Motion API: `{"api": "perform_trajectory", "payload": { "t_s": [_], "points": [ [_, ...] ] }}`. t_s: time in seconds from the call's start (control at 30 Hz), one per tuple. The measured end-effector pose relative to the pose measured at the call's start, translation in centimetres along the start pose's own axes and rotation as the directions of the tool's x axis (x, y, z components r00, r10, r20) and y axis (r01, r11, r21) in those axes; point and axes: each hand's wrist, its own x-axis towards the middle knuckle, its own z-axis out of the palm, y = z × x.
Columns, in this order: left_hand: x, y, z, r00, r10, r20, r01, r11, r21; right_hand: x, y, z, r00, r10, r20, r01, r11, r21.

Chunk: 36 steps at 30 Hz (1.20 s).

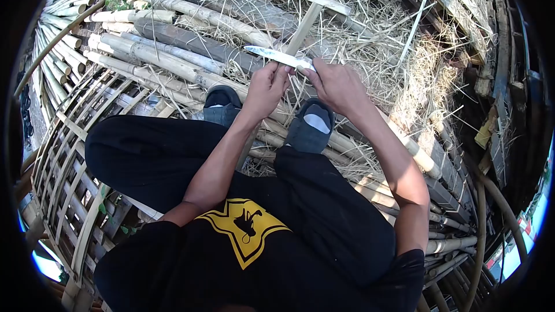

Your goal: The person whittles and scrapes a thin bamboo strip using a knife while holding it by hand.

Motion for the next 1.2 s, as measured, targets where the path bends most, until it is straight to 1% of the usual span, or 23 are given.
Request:
{"api": "perform_trajectory", "payload": {
  "t_s": [0.1,0.3,0.37,0.43,0.47,0.5,0.53,0.6,0.63,0.67,0.7,0.73,0.8,0.87,0.93,0.97,1.0,1.03,1.07,1.1,1.13,1.17,1.2],
  "points": [
    [-0.1,0.4,-0.1,1.0,0.009,-0.013,-0.008,0.999,0.037,0.0,0.0,0.2,0.998,0.014,0.063,-0.012,0.999,-0.03],
    [-0.3,1.0,0.1,0.998,0.042,-0.041,-0.039,0.998,0.056,0.0,0.9,0.9,1.0,-0.011,-0.014,0.009,0.996,-0.084],
    [-0.4,0.8,0.4,0.997,0.06,-0.055,-0.057,0.996,0.061,0.2,1.9,1.2,0.996,-0.064,-0.061,0.054,0.986,-0.16],
    [-0.3,0.9,0.6,0.993,0.083,-0.081,-0.08,0.996,0.043,0.6,2.4,0.0,0.996,-0.057,-0.062,0.044,0.979,-0.2],
    [-0.3,0.7,0.6,0.994,0.085,-0.074,-0.081,0.996,0.047,0.7,2.9,-0.5,0.997,-0.049,-0.058,0.033,0.97,-0.242],
    [-0.1,0.6,0.5,0.995,0.081,-0.05,-0.078,0.995,0.061,0.8,4.0,-0.4,0.985,-0.121,-0.126,0.083,0.959,-0.272],
    [-0.1,0.6,0.4,0.997,0.074,-0.026,-0.072,0.995,0.073,0.9,4.7,-0.8,0.984,-0.118,-0.13,0.079,0.959,-0.271],
    [-0.1,0.9,0.4,0.999,0.054,-0.011,-0.052,0.995,0.088,1.2,6.2,-2.0,0.981,-0.065,-0.183,-0.011,0.923,-0.384],
    [-0.3,1.0,0.4,1.0,0.026,0.001,-0.026,0.994,0.103,1.5,7.1,-3.1,0.974,-0.033,-0.223,-0.051,0.932,-0.36],
    [-0.6,1.0,0.4,1.0,0.024,0.003,-0.024,0.995,0.101,1.5,7.9,-4.6,0.966,0.051,-0.252,-0.139,0.928,-0.345],
    [-1.0,1.1,0.3,1.0,0.018,0.002,-0.018,0.997,0.079,2.1,9.5,-5.8,0.866,0.357,-0.351,-0.401,0.915,-0.057],
    [-1.2,1.1,0.1,1.0,0.013,0.002,-0.013,0.998,0.058,2.4,14.9,-8.0,0.741,0.518,-0.428,-0.507,0.849,0.148],
    [-1.5,1.1,0.0,1.0,0.025,-0.015,-0.023,0.996,0.089,0.4,16.5,-13.3,0.575,0.455,-0.68,-0.59,0.807,0.041],
    [-1.1,1.2,-0.6,0.999,0.041,-0.034,-0.036,0.99,0.133,-0.7,14.2,-14.7,0.506,0.48,-0.717,-0.494,0.842,0.216],
    [-0.9,1.4,-0.2,1.0,-0.008,0.022,0.007,0.999,0.043,-0.8,12.4,-13.0,0.636,0.442,-0.633,-0.424,0.885,0.192],
    [-0.8,1.0,0.1,0.999,-0.006,0.04,0.005,1.0,0.03,-0.5,10.6,-11.0,0.702,0.442,-0.558,-0.352,0.897,0.268],
    [-1.0,0.7,0.2,0.999,-0.018,0.043,0.016,0.999,0.032,-0.3,9.2,-8.5,0.796,0.307,-0.521,-0.236,0.951,0.2],
    [-0.8,0.6,0.1,0.994,-0.058,0.093,0.064,0.996,-0.061,-0.3,8.0,-6.4,0.899,0.255,-0.355,-0.194,0.96,0.201],
    [-0.4,0.7,0.0,0.986,-0.084,0.141,0.105,0.983,-0.152,-0.2,5.1,-5.1,0.958,0.107,-0.266,-0.069,0.987,0.148],
    [-0.2,0.8,-0.4,0.97,-0.117,0.215,0.169,0.955,-0.243,-0.2,4.7,-3.2,0.985,-0.005,-0.174,0.013,0.999,0.048],
    [-0.3,1.4,-0.7,0.97,-0.117,0.211,0.167,0.957,-0.238,-0.1,3.6,-1.8,0.984,-0.103,-0.143,0.117,0.988,0.096],
    [-0.4,2.0,-0.9,0.958,-0.15,0.246,0.22,0.931,-0.292,-0.2,2.6,-1.2,0.994,-0.098,-0.047,0.1,0.994,0.042],
    [-0.5,2.5,-1.0,0.941,-0.181,0.285,0.276,0.898,-0.343,-0.2,2.3,-0.5,0.994,-0.103,-0.045,0.106,0.992,0.074]
  ]
}}
